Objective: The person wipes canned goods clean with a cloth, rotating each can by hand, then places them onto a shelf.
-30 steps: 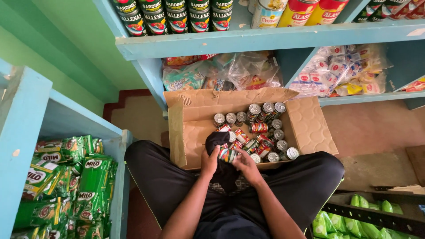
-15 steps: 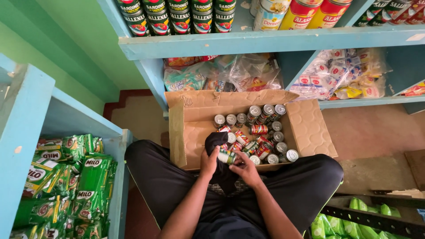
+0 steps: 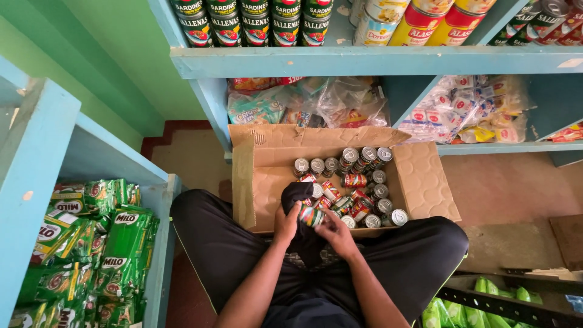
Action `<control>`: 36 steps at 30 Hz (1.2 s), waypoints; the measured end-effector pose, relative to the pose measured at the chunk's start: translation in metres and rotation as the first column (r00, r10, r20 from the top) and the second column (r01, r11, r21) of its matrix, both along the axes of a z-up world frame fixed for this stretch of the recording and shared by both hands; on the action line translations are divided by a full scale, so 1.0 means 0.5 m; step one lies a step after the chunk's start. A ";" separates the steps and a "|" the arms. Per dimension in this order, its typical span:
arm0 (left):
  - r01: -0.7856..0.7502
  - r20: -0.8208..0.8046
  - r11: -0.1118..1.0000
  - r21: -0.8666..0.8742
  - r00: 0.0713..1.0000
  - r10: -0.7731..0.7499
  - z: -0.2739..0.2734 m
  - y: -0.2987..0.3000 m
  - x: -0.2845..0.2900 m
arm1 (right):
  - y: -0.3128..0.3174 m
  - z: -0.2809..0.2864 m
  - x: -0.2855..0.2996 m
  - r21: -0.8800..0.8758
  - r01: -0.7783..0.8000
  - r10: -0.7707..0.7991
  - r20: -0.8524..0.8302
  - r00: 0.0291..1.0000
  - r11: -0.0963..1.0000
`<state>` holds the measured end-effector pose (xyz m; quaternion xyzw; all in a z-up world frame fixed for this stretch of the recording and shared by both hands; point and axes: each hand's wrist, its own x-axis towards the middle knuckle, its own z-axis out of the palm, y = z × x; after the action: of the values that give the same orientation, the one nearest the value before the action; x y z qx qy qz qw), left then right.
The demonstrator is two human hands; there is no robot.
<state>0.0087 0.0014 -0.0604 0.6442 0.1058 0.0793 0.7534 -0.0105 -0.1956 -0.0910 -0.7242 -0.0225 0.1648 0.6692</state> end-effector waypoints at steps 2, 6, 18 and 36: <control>-0.001 0.032 1.000 -0.026 0.999 0.002 0.007 0.002 -0.001 | 0.019 0.063 -0.009 -0.012 -0.036 0.038 0.219 0.975 0.999; 0.023 0.066 0.997 -0.071 0.998 -0.019 0.016 0.000 -0.004 | 0.028 0.073 0.000 0.024 0.036 -0.042 0.298 0.954 0.999; 0.019 0.045 1.000 0.020 0.999 -0.020 0.003 0.002 -0.003 | 0.030 0.058 -0.007 -0.025 0.013 -0.002 0.406 0.914 1.000; 0.028 -0.040 0.993 0.117 0.999 -0.024 -0.010 -0.002 -0.005 | 0.014 0.005 0.015 0.079 0.157 -0.142 -0.172 0.975 0.984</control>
<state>0.0061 0.0003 -0.0656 0.6902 0.1069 0.0631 0.7129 -0.0032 -0.1887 -0.0885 -0.6760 0.0803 0.1725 0.7120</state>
